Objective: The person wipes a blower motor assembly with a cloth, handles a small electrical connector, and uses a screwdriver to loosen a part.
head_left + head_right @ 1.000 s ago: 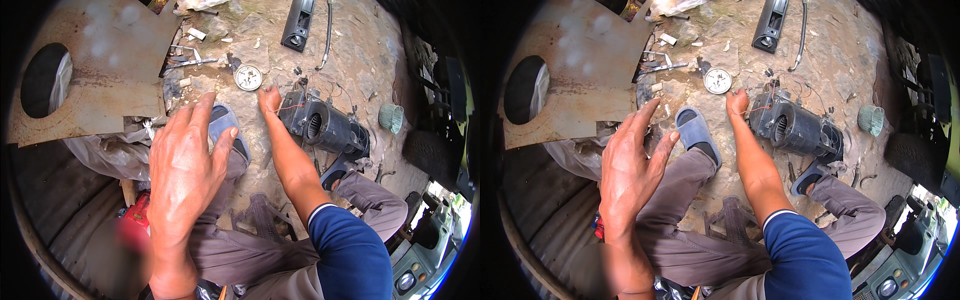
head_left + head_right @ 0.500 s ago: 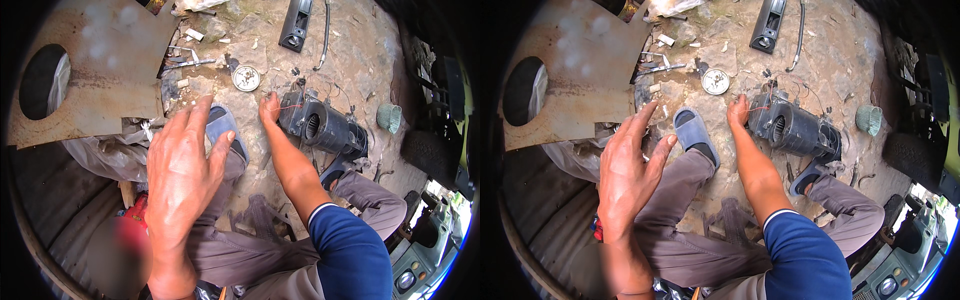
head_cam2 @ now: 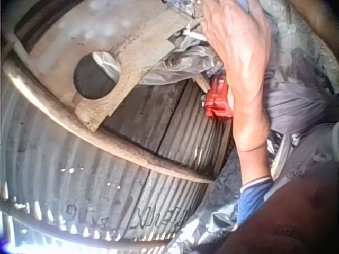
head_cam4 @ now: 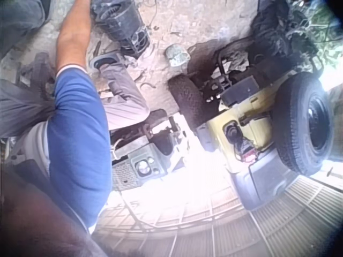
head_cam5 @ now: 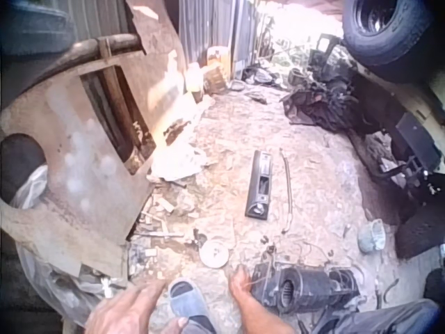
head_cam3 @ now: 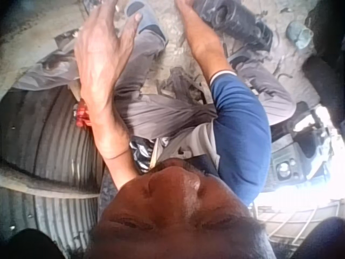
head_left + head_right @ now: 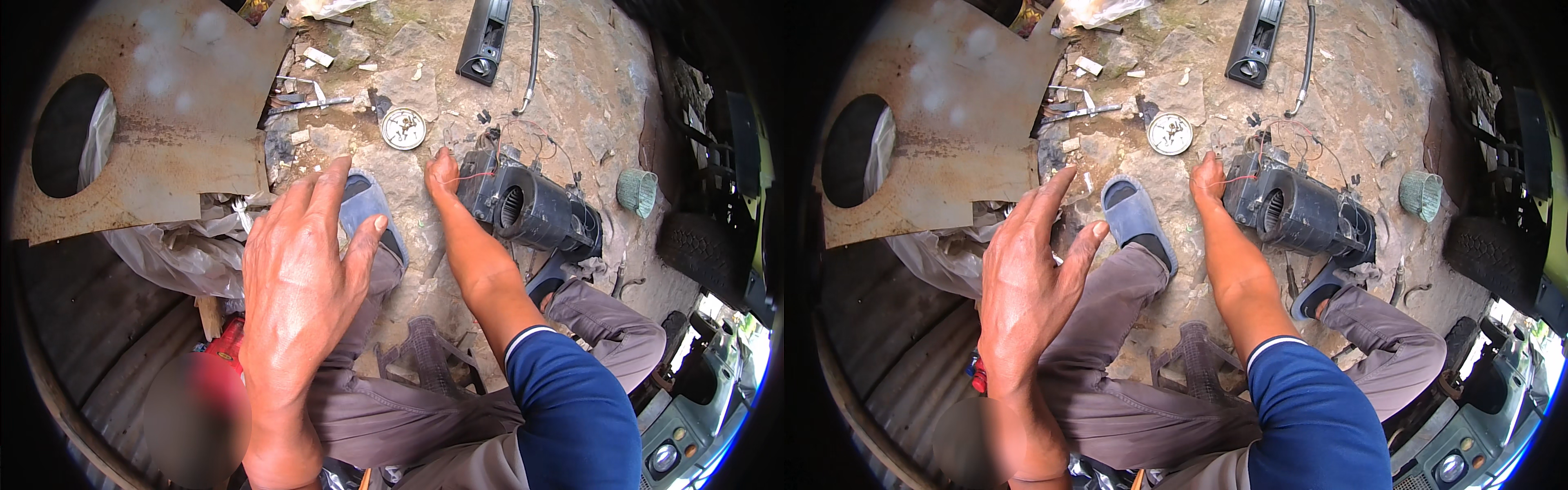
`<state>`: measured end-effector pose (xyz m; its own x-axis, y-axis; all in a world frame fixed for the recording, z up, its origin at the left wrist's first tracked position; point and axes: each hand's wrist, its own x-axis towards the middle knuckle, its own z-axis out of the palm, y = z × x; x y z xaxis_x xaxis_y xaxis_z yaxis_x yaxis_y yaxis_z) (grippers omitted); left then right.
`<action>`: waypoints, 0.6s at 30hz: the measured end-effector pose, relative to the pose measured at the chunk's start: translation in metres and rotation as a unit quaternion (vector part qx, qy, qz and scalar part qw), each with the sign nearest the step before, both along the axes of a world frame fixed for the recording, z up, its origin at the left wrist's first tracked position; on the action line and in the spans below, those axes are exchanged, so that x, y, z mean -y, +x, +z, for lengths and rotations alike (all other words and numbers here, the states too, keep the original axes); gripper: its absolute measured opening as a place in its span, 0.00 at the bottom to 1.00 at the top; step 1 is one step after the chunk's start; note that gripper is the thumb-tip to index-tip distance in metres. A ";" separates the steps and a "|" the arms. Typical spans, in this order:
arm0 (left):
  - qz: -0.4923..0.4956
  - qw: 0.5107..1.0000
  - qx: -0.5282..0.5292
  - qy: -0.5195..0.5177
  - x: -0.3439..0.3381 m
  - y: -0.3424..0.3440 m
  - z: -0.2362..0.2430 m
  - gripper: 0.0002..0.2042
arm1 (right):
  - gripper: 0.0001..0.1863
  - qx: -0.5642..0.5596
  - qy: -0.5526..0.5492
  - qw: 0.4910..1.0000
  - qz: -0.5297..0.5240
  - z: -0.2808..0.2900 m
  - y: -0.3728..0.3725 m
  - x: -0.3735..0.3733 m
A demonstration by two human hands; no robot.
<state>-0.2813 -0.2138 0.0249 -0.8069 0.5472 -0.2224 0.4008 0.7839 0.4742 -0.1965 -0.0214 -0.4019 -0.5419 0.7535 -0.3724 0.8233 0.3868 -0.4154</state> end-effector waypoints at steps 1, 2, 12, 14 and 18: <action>0.001 1.000 0.004 -0.001 -0.001 0.000 0.001 0.24 | 0.14 0.000 0.004 1.000 0.007 -0.002 -0.001 -0.002; 0.002 1.000 0.008 -0.001 -0.001 0.000 0.001 0.24 | 0.14 0.000 0.008 1.000 0.014 -0.003 -0.001 -0.004; 0.000 1.000 0.007 -0.005 0.001 0.000 0.003 0.25 | 0.14 0.005 -0.007 1.000 -0.008 0.001 -0.010 -0.007; 0.004 1.000 0.014 -0.005 0.002 0.000 0.003 0.25 | 0.16 -0.057 -0.019 0.998 -0.022 0.010 -0.021 -0.006; -0.007 1.000 -0.002 -0.005 0.003 0.001 0.000 0.25 | 0.19 -0.155 -0.062 0.984 -0.061 0.024 -0.054 -0.002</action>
